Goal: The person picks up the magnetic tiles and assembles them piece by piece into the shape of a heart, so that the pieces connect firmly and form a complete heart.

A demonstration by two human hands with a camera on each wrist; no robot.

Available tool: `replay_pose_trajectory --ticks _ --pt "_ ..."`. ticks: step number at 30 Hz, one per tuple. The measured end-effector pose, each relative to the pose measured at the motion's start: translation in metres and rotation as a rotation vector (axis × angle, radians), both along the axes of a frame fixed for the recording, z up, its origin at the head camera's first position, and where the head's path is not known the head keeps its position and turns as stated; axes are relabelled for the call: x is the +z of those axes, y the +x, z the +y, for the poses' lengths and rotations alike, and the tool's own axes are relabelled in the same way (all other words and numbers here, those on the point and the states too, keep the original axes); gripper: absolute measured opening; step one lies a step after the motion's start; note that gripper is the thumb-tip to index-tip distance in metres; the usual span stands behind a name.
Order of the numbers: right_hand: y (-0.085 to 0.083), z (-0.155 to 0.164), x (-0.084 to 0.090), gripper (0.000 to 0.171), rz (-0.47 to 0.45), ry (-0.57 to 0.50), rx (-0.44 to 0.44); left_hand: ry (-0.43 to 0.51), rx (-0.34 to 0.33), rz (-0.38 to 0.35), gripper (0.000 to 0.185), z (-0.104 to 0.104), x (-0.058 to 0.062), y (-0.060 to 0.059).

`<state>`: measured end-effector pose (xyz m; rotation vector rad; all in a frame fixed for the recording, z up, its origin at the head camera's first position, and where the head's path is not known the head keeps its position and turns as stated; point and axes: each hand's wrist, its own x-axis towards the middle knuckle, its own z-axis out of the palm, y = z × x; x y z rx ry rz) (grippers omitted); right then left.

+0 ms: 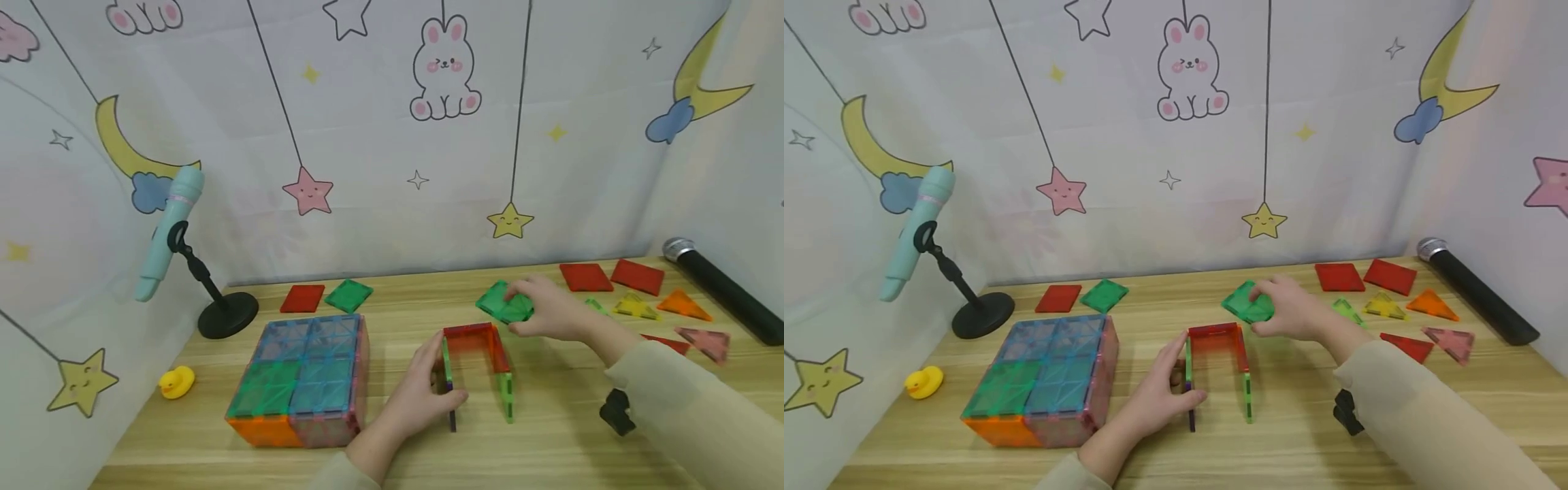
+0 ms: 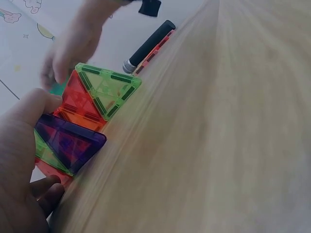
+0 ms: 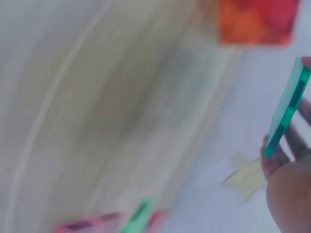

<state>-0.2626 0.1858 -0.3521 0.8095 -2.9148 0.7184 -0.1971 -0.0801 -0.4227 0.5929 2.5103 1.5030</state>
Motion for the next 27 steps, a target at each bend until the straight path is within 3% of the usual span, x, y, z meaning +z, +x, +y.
replay_pose_trajectory --ticks 3,6,9,14,18,22,24,27 --pt "0.019 -0.017 0.010 0.033 0.013 0.001 0.175 0.007 -0.006 -0.005 0.090 -0.001 0.000 0.000" --pt "0.032 -0.032 0.009 0.035 0.040 0.031 0.325 0.009 -0.014 -0.002 0.089 -0.002 0.000 -0.001" --pt "0.036 -0.039 0.003 0.037 0.049 0.056 0.367 0.014 -0.021 0.005 0.090 -0.002 -0.001 -0.001" --pt "0.039 -0.033 -0.002 0.044 0.000 0.078 0.341 0.013 -0.028 0.019 0.090 -0.001 -0.001 -0.001" --pt "0.037 -0.025 -0.005 0.060 -0.123 0.014 0.270 0.002 -0.017 0.027 0.090 -0.001 -0.001 -0.001" --pt "0.019 -0.001 -0.011 0.072 -0.181 -0.058 0.068 0.001 0.006 0.028 0.088 0.000 -0.003 -0.002" --pt "0.006 0.015 -0.014 0.071 -0.150 -0.036 -0.051 0.002 0.015 0.025 0.087 0.001 -0.004 -0.002" --pt "-0.009 0.041 -0.019 0.068 -0.125 0.077 -0.201 -0.003 0.012 0.022 0.087 0.003 -0.004 -0.001"
